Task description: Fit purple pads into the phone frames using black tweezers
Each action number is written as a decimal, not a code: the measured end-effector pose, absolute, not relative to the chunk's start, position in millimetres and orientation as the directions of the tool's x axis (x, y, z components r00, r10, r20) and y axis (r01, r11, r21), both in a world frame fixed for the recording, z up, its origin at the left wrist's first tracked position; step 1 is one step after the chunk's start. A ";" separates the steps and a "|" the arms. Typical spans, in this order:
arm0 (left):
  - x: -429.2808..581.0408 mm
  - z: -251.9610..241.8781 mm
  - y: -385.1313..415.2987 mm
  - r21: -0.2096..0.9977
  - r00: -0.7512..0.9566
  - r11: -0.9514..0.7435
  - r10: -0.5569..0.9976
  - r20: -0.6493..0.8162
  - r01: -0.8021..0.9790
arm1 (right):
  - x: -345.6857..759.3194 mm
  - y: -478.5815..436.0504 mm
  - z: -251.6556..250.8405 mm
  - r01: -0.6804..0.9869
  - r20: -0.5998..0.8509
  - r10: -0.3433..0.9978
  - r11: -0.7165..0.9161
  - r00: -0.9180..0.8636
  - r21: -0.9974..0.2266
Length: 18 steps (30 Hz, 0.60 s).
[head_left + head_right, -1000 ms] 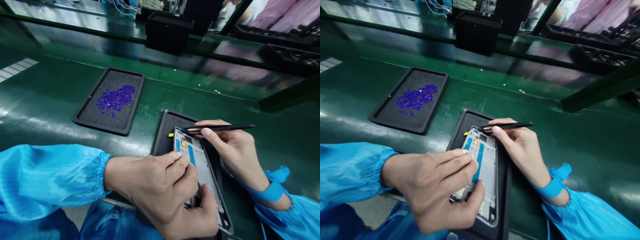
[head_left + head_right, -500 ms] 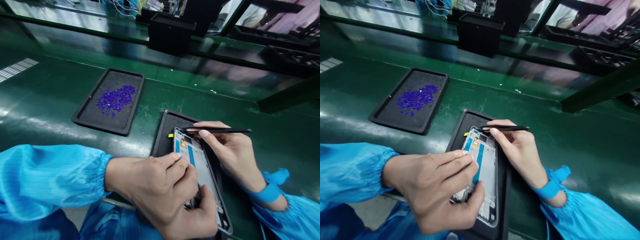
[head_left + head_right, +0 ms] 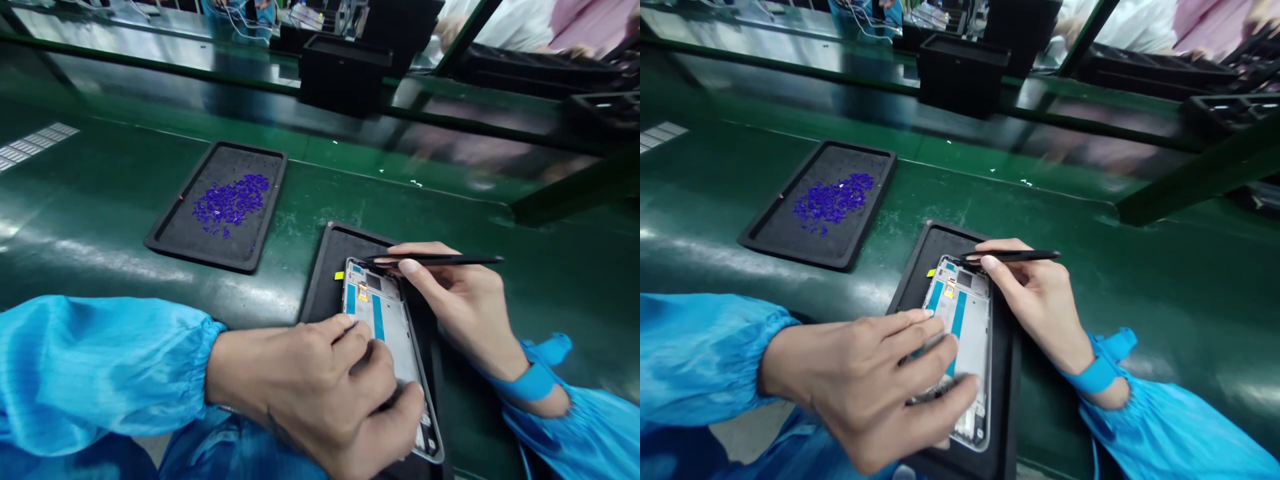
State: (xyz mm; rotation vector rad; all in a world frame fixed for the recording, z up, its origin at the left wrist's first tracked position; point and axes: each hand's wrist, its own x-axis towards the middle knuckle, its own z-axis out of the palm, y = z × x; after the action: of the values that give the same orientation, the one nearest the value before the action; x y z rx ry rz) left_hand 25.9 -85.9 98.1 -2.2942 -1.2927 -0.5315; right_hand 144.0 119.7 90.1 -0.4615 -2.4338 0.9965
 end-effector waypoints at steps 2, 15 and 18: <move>31.4 97.5 -87.1 -0.097 0.429 -0.443 0.755 0.495 0.891 | 144.0 122.3 88.9 0.122 0.282 0.477 0.654 -0.832 -0.747; 46.6 83.5 -86.7 0.083 0.329 -0.361 0.906 0.267 0.929 | 139.6 126.7 85.2 0.038 0.252 0.534 0.473 -0.807 -0.880; 47.1 85.4 -95.9 0.049 0.445 -0.493 0.820 0.358 0.869 | 137.9 132.2 85.3 -0.066 0.306 0.608 0.383 -0.732 -0.921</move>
State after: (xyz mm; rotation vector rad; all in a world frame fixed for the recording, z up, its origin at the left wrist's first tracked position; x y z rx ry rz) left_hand 47.1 -95.9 85.4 -2.5475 -1.4989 -0.5107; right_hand 137.9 132.2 85.3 -0.4641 -2.0167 1.3833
